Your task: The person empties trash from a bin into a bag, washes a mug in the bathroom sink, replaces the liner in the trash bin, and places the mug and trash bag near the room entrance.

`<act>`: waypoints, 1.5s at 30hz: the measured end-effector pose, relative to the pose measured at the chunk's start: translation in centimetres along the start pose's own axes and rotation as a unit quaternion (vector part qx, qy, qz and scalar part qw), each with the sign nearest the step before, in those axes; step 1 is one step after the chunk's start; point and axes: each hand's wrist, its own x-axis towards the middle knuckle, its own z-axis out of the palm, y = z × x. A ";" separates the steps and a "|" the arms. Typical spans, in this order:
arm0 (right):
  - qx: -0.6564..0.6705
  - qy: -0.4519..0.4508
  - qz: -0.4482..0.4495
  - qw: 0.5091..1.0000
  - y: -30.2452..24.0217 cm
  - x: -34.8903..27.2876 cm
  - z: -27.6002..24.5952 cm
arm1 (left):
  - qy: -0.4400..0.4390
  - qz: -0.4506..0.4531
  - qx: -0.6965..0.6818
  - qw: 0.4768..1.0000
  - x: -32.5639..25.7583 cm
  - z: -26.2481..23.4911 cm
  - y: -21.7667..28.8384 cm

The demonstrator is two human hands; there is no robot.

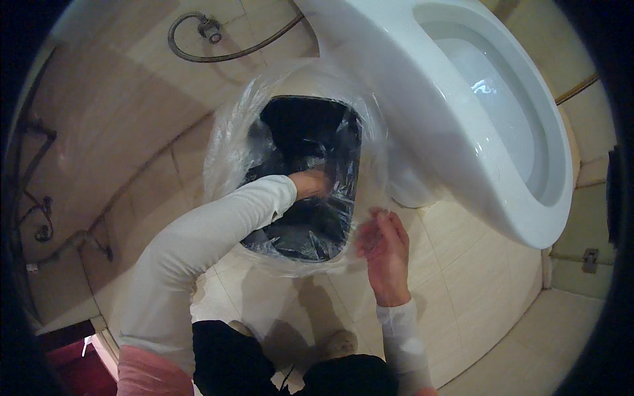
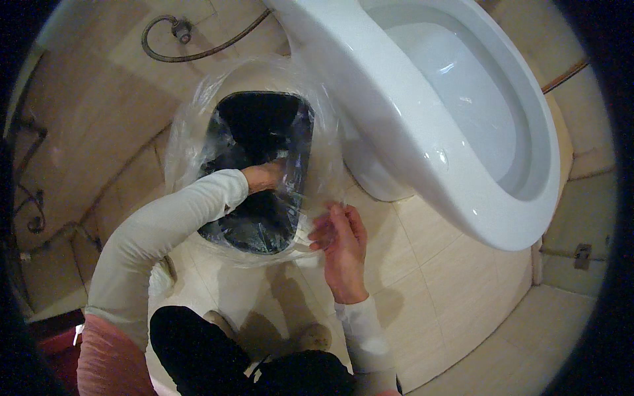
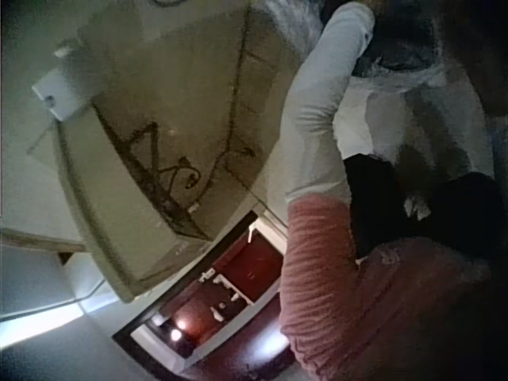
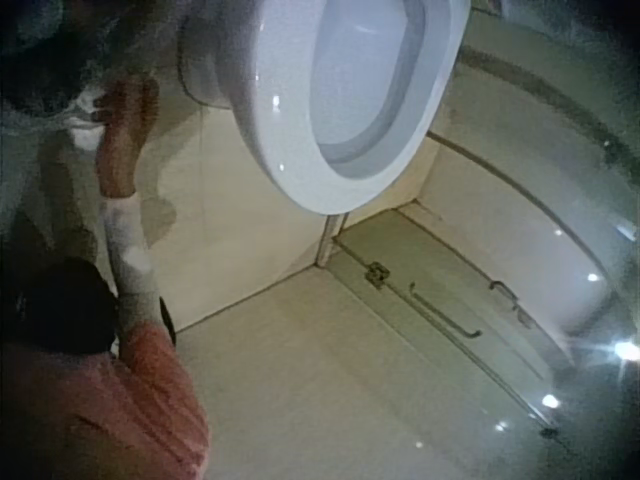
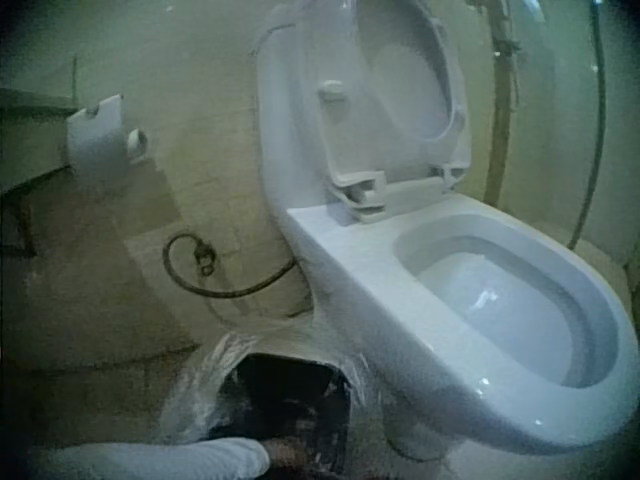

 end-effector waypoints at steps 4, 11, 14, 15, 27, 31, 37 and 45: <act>0.003 0.009 -0.007 1.000 0.2 0.2 0.3 | 0.144 -0.243 0.015 0.959 -2.2 -1.6 4.7; 0.002 0.008 -0.025 1.000 0.7 -0.4 2.2 | 0.060 -0.101 -0.017 0.993 -1.2 -0.4 -0.3; 0.008 0.023 -0.038 0.999 0.3 -0.5 1.8 | -0.026 -0.241 0.020 0.970 -3.1 -6.7 5.5; 0.014 0.023 -0.034 0.999 0.3 -0.7 2.1 | 0.060 -0.182 0.092 0.977 -5.4 -7.3 6.4; -0.056 0.034 -0.074 0.995 1.5 3.9 1.0 | 0.342 0.137 0.370 0.853 -11.5 -17.6 2.5; -0.052 0.048 0.021 0.997 5.4 7.6 -0.5 | 0.154 -0.040 -0.311 0.937 -11.1 -16.9 -6.3; 0.061 -0.026 0.081 0.995 10.0 6.3 -2.5 | 0.394 -0.090 -0.777 0.483 -15.2 -2.9 -10.1; 0.228 -0.039 0.252 0.940 8.2 -3.4 -3.0 | 0.624 -0.037 -0.214 0.751 -21.5 -5.1 2.7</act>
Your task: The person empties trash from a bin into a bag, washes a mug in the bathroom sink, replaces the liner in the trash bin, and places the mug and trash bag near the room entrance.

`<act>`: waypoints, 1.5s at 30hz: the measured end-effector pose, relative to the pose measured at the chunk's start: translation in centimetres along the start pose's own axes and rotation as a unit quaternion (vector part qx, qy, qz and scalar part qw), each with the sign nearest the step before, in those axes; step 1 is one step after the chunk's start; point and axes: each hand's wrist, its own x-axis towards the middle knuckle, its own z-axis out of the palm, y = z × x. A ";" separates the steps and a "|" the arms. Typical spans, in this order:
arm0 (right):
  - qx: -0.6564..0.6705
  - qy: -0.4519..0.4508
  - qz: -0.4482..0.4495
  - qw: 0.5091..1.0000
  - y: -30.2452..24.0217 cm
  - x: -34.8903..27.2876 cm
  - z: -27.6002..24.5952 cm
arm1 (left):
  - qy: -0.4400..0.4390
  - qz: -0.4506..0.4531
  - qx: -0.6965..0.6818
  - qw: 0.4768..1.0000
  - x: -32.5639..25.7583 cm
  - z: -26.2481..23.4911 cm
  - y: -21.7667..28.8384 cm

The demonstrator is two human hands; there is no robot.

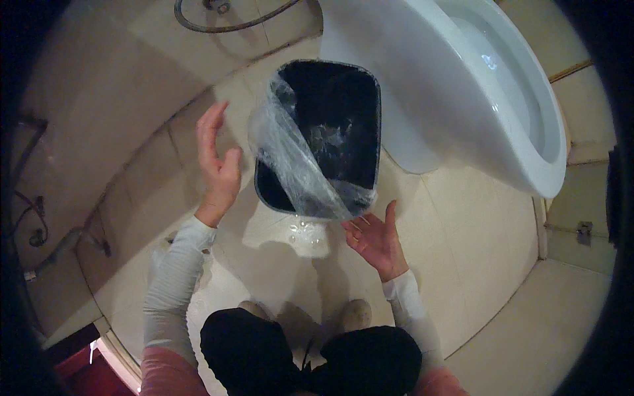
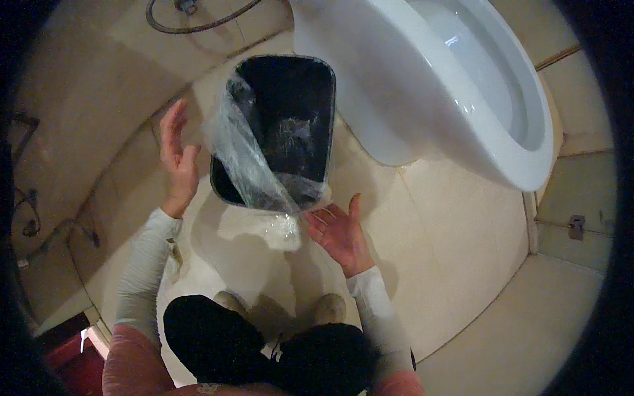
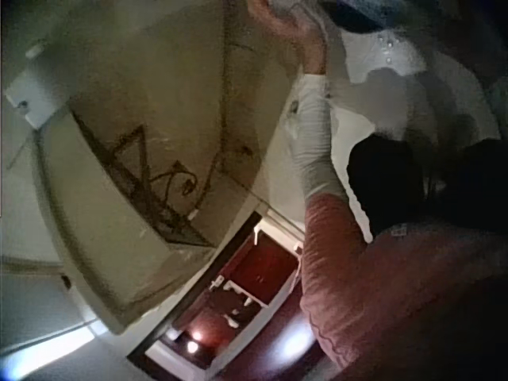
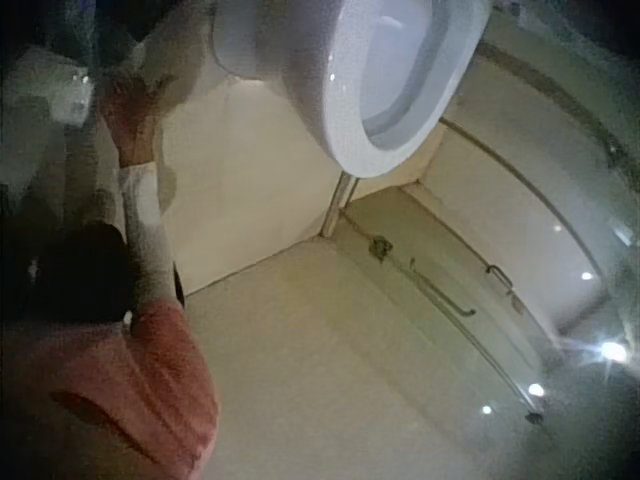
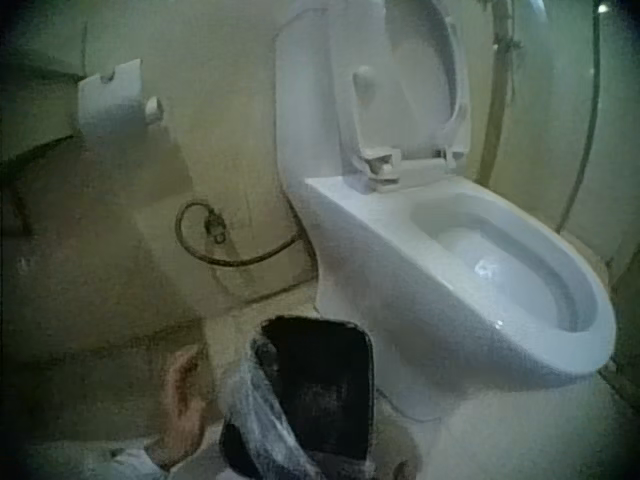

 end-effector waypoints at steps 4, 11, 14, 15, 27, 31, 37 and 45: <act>0.014 -0.073 -0.001 0.997 2.0 -0.3 1.4 | -0.248 0.217 0.131 0.935 2.9 -0.5 6.5; -0.060 -0.064 -0.052 0.995 3.7 -0.1 0.2 | -0.115 0.222 0.103 0.963 -6.3 -4.7 0.0; -0.136 0.032 -0.099 0.985 5.0 1.8 0.5 | -0.106 0.137 0.081 0.982 -10.9 -3.2 -2.9; -0.138 0.036 -0.098 0.985 5.4 2.4 0.2 | -0.165 0.117 0.057 0.978 -12.2 -2.5 -3.5; -0.613 0.018 -0.495 0.616 10.0 6.3 1.2 | -0.187 -0.327 -0.242 0.894 -15.6 6.6 1.0; -0.838 0.067 -0.384 0.382 11.0 5.1 2.2 | -0.202 -0.347 -0.088 0.912 -14.4 7.3 -0.2; -0.863 0.036 -0.355 0.358 12.0 2.7 3.9 | -0.164 -0.488 -0.191 0.836 -12.7 7.1 -0.7; -0.503 0.079 -0.231 0.829 7.3 3.9 2.7 | -0.181 -0.514 -0.592 0.594 -16.1 6.8 -4.2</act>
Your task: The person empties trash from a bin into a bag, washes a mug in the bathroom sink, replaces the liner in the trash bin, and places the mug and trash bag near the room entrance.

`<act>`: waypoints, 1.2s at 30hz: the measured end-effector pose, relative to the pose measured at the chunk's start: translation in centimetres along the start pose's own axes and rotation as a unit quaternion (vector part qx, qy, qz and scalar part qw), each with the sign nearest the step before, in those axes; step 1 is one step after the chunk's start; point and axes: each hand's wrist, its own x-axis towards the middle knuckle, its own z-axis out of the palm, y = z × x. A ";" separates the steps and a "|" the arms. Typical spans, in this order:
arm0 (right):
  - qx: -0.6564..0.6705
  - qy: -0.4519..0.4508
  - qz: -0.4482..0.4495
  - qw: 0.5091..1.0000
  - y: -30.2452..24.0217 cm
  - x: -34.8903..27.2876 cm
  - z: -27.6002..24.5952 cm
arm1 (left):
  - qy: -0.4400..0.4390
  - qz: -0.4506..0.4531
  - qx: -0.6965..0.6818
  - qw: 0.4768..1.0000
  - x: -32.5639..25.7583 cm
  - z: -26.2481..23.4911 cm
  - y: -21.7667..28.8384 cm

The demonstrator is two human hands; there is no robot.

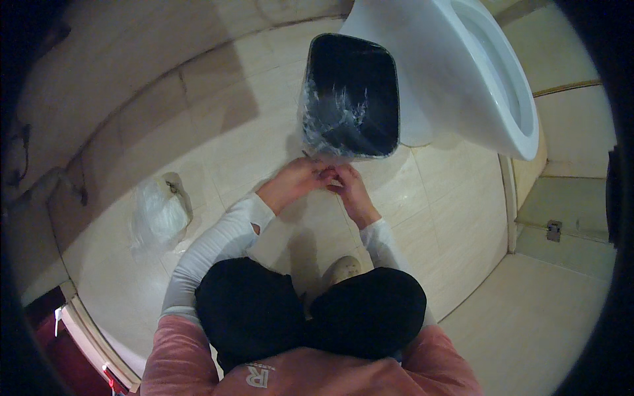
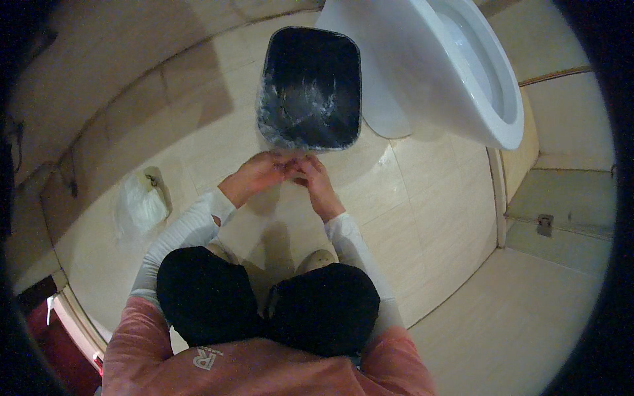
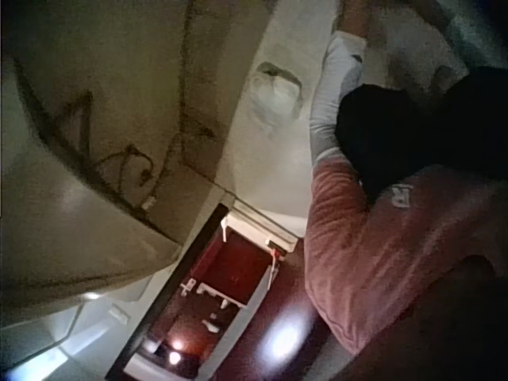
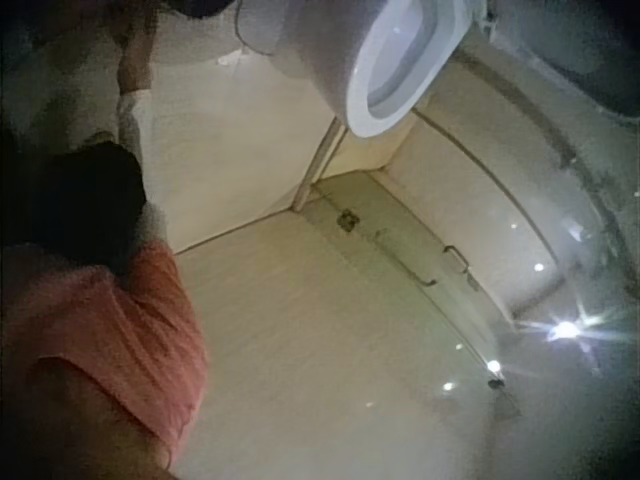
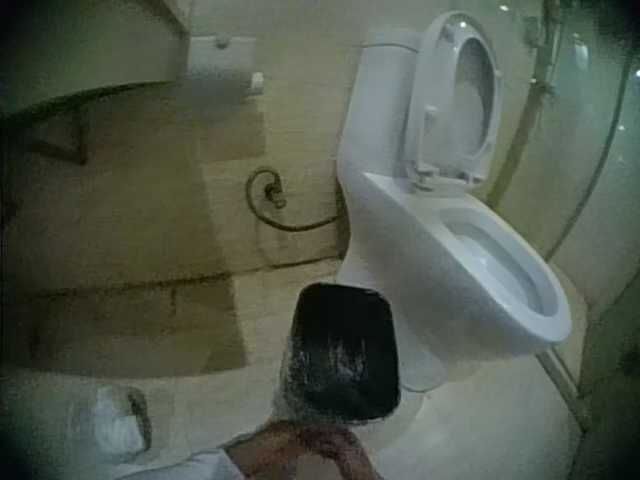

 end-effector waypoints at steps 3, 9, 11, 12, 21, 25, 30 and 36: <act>0.310 -0.343 0.125 0.878 2.5 2.3 -2.3 | -0.059 -0.030 -0.100 0.993 -1.0 0.6 -1.3; 0.372 -0.282 0.237 0.852 2.8 2.4 -0.8 | -0.076 -0.051 -0.221 0.971 -2.5 -1.6 -2.7; 0.413 -0.364 0.184 0.814 5.4 4.0 -2.4 | -0.095 -0.112 -0.260 0.954 -1.8 -1.4 -2.8; 0.453 -0.436 0.145 0.764 6.5 4.8 -3.1 | -0.099 -0.112 -0.258 0.954 -1.4 -1.3 -2.6; 0.249 -0.153 0.132 0.947 4.1 3.2 -0.3 | -0.063 -0.135 -0.238 0.960 -2.9 0.0 -1.3; 0.117 -0.043 -0.019 0.992 2.4 3.4 0.4 | 0.121 0.047 -0.204 0.970 -3.5 0.3 -2.2; 0.153 0.014 -0.019 0.988 2.8 2.6 0.8 | 0.139 0.462 0.695 0.533 -4.4 3.4 -0.7; 0.187 -0.015 0.116 0.975 1.4 2.2 1.8 | 0.165 0.478 0.680 0.531 -3.0 3.0 -1.0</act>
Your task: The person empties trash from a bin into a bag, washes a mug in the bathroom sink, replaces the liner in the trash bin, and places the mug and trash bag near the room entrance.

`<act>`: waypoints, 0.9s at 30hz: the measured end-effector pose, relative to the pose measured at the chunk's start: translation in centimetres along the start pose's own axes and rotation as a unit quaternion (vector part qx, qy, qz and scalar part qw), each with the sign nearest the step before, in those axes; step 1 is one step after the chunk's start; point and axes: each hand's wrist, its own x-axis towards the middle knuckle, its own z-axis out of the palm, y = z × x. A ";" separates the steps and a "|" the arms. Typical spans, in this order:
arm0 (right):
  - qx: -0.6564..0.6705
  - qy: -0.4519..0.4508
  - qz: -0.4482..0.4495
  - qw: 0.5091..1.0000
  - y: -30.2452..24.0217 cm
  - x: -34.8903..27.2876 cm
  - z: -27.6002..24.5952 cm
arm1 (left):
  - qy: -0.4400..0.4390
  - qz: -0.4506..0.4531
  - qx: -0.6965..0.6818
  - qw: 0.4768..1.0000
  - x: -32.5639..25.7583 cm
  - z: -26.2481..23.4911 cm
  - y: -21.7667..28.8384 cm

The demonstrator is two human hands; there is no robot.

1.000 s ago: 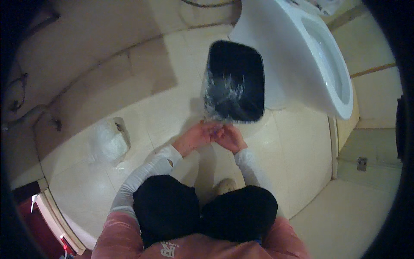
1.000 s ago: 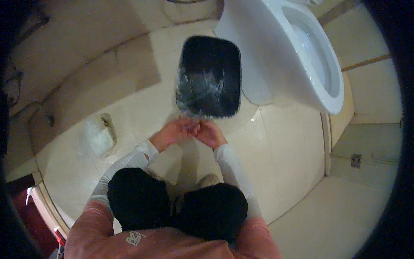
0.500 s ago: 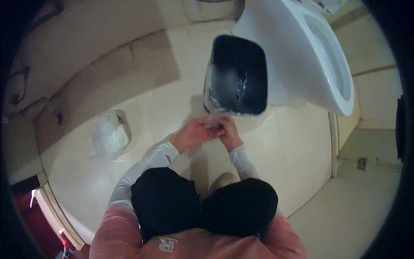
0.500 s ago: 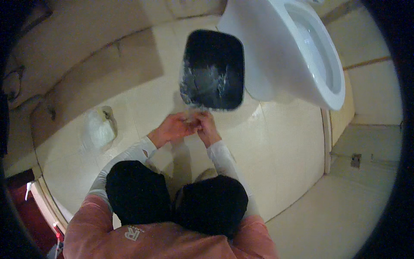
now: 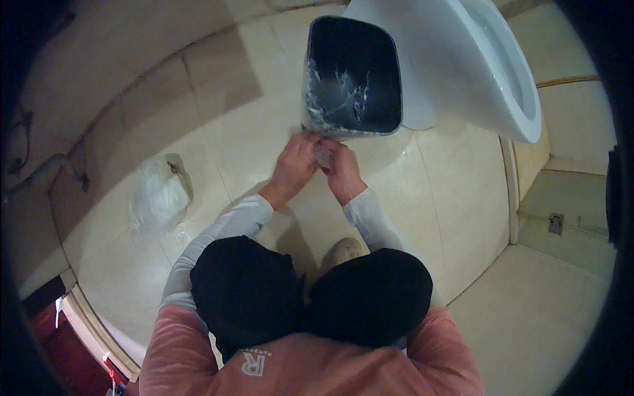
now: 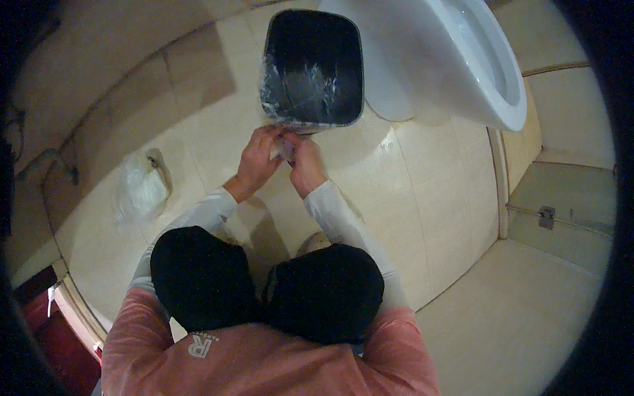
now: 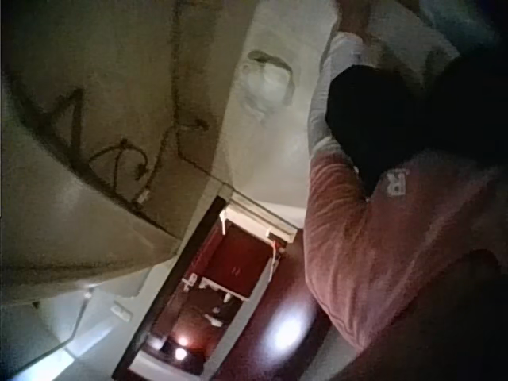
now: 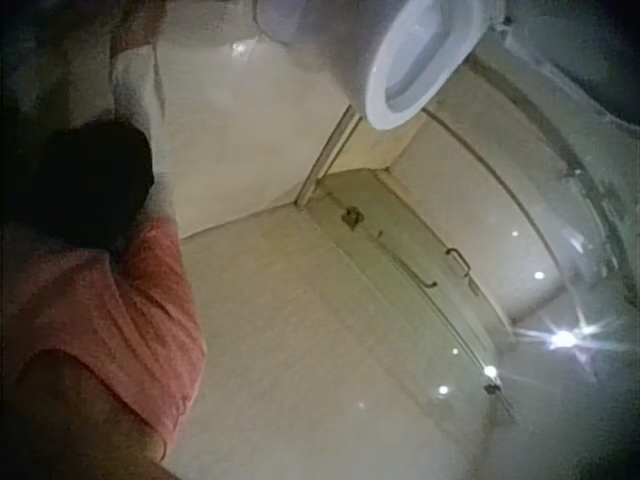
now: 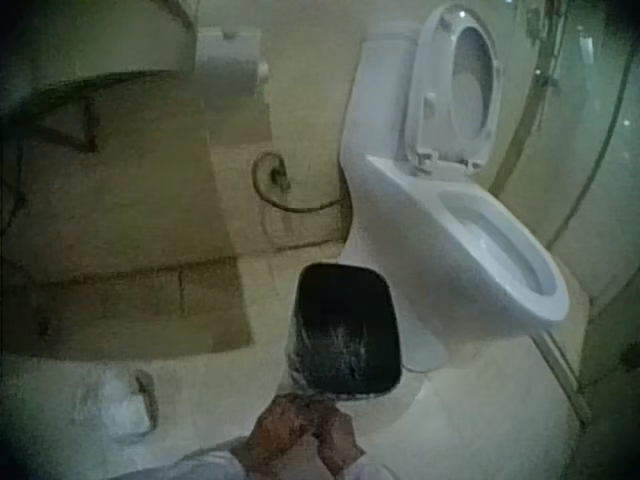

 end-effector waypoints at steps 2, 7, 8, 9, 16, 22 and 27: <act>0.001 -0.018 0.008 1.000 0.1 -0.5 0.4 | 0.017 0.008 0.003 1.000 0.2 -0.1 -0.8; -0.116 -0.016 -0.035 0.992 -1.1 -3.9 1.7 | 0.055 -0.134 -0.073 0.987 -0.3 -0.3 -0.2; -0.117 -0.018 -0.035 0.992 -1.1 -3.8 1.4 | 0.040 -0.281 -0.197 0.938 -0.1 -0.3 -0.3; -0.129 -0.027 -0.051 0.990 -0.8 -3.5 0.9 | 0.025 -0.417 -0.314 0.853 0.1 -0.3 -0.6; -0.081 -0.114 -0.017 0.990 0.2 -0.3 -0.5 | -0.091 -0.626 -0.651 0.420 2.5 -1.3 -2.8; -0.073 -0.087 -0.022 0.993 0.4 -0.2 0.1 | -0.193 -0.673 -0.672 0.242 3.0 -1.8 -5.4; -0.085 -0.093 -0.060 0.990 0.8 -0.3 0.9 | -0.266 -0.624 -0.709 0.191 2.3 -1.5 -6.2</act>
